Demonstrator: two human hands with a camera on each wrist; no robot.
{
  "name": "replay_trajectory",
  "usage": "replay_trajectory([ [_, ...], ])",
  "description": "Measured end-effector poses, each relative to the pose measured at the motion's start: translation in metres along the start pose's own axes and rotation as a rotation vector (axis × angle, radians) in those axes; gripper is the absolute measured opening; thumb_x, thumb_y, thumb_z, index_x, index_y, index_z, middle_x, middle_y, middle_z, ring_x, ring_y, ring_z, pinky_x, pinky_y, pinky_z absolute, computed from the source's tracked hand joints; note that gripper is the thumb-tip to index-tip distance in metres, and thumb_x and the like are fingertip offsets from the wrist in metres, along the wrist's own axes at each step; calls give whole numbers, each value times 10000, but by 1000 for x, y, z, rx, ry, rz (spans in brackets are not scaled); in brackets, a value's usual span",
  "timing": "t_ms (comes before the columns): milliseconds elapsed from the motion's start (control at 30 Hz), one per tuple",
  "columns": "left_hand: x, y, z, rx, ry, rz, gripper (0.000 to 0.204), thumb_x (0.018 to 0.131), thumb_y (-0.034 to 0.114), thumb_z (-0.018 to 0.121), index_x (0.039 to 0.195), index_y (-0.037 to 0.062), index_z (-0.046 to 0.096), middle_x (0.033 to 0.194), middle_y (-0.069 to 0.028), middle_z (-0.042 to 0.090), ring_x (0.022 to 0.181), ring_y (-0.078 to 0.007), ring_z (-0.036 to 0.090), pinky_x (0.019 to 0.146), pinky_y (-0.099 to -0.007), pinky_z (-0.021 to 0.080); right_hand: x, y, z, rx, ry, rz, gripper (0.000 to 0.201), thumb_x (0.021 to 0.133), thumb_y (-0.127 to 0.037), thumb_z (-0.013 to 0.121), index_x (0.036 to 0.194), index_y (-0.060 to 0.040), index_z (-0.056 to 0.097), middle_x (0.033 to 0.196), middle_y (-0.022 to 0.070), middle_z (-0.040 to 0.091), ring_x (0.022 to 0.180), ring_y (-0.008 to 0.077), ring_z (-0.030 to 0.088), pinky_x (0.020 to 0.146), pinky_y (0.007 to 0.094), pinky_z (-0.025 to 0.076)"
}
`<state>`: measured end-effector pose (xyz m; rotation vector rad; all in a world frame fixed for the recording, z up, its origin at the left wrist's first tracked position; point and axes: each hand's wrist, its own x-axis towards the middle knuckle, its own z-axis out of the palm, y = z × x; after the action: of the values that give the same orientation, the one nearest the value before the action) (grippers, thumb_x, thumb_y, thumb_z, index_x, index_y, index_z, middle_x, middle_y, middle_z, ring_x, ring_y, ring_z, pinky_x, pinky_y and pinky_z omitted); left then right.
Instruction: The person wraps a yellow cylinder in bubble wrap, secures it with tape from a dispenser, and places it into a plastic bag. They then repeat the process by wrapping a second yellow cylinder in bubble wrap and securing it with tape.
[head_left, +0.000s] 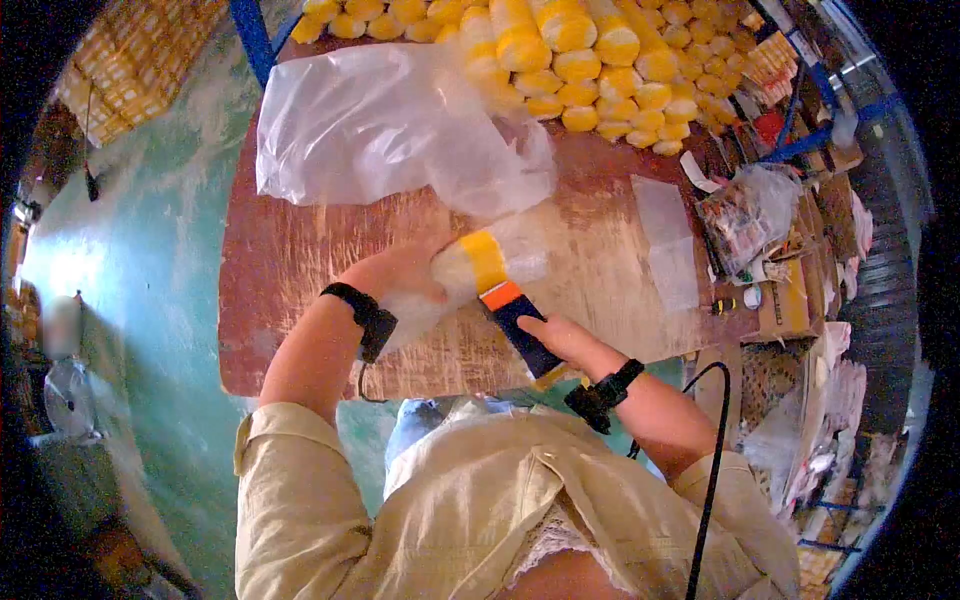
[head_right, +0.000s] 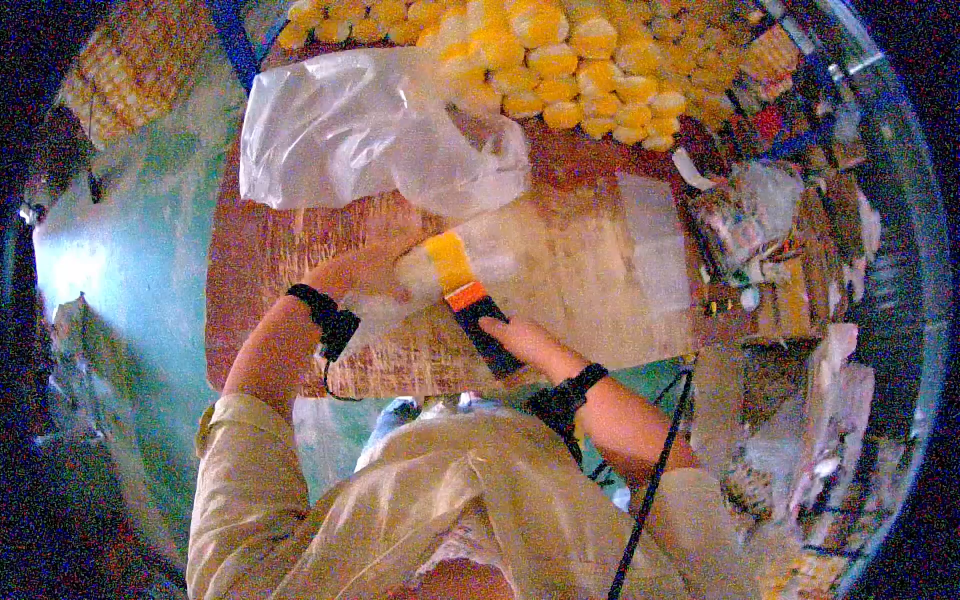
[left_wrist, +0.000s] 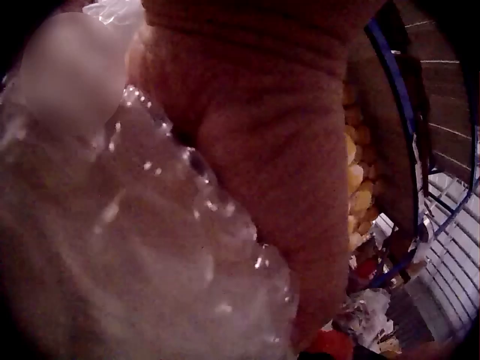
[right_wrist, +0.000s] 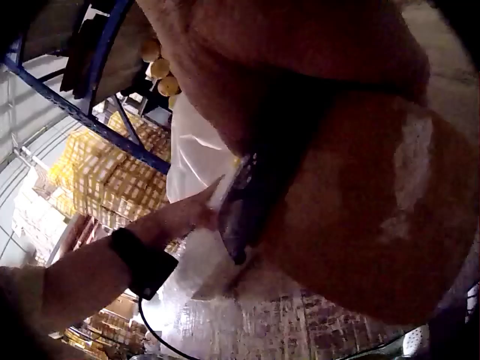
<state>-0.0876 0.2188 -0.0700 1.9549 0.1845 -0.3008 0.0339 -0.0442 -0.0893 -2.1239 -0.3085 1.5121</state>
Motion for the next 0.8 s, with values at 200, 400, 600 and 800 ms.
replay_trajectory([
  [200,-6,11,2,-6,-3,22,797,554,173,698,1283,101,383,1032,-165,601,942,-281,581,845,-345,440,-10,-5,1,15,-20,-60,404,856,-449,499,831,-58,600,663,27,590,531,151,537,506,297,437],
  [400,3,-4,5,32,-83,-61,736,584,211,698,1251,96,411,1060,-181,583,969,-299,565,861,-353,432,8,33,31,759,-239,39,379,875,-372,506,901,-10,612,774,58,625,627,142,577,551,277,451],
  [600,-1,-26,29,492,280,59,729,632,315,713,1274,164,402,1253,-173,432,1145,-321,433,932,-418,375,-17,25,33,374,-143,19,370,882,-377,495,930,-27,607,755,49,623,619,140,580,549,268,459],
  [800,-79,-75,55,876,503,14,826,571,218,759,1299,239,371,1322,-161,346,1181,-380,381,960,-457,362,-50,33,9,440,7,-13,327,860,-396,525,901,-76,578,682,23,579,537,143,551,456,276,451],
])
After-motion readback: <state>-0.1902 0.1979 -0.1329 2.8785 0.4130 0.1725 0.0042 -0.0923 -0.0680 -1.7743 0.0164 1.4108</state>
